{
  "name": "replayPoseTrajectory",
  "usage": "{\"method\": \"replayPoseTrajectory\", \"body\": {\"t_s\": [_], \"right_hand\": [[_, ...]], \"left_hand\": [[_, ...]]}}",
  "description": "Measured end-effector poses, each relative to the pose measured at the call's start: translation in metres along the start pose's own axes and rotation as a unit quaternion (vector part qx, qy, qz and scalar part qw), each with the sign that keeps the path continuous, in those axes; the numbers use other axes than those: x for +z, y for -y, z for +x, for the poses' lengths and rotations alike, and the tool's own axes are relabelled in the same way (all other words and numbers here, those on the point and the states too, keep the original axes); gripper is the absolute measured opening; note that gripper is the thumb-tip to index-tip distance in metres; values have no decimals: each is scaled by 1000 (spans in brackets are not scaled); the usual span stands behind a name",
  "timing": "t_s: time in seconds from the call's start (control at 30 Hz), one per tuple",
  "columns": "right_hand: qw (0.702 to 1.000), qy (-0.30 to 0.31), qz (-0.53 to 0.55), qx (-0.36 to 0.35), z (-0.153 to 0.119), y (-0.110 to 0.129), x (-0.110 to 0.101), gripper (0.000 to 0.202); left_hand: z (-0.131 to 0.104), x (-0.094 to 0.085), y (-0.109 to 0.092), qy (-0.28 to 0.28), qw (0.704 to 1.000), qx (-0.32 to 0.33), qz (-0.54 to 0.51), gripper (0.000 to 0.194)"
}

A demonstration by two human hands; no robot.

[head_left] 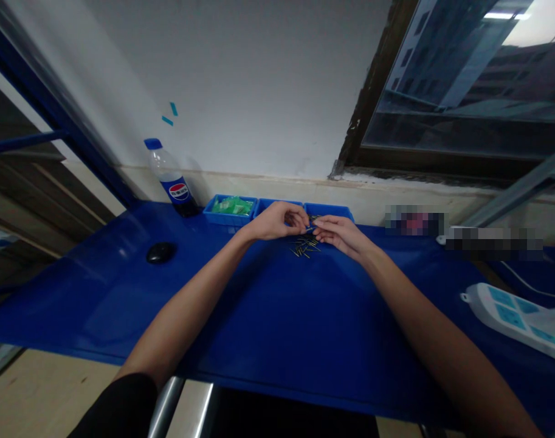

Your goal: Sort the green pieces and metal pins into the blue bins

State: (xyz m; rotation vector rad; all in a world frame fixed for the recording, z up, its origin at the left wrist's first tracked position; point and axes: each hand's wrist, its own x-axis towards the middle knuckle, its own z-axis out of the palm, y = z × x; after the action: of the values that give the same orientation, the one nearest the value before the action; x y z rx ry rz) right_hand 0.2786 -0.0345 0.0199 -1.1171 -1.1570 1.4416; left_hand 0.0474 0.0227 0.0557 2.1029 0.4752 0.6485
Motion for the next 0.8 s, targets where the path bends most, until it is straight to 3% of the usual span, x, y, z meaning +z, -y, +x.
{"method": "replayPoseTrajectory", "body": {"t_s": [0.27, 0.43, 0.53, 0.63, 0.7, 0.8], "right_hand": [[1000, 4, -8, 3, -1, -2, -1, 29], [999, -3, -39, -9, -1, -3, 0, 29], [996, -48, -60, -40, 2, -4, -2, 30], [985, -135, -67, -82, 6, -4, -6, 30], [976, -182, -67, -95, 8, -4, -10, 33], [971, -207, -72, -96, 10, -4, -13, 34]], "left_hand": [[-3, -3, 1, 3, 999, -30, 28, 19], [-3, -5, 3, 6, 993, -28, 119, 18], [-4, -2, 5, 8, 960, -67, 273, 18], [-5, 6, 8, 10, 899, -119, 421, 18], [-6, 14, 11, 20, 868, -139, 476, 18], [-6, 24, 14, 38, 844, -153, 513, 23]]}}
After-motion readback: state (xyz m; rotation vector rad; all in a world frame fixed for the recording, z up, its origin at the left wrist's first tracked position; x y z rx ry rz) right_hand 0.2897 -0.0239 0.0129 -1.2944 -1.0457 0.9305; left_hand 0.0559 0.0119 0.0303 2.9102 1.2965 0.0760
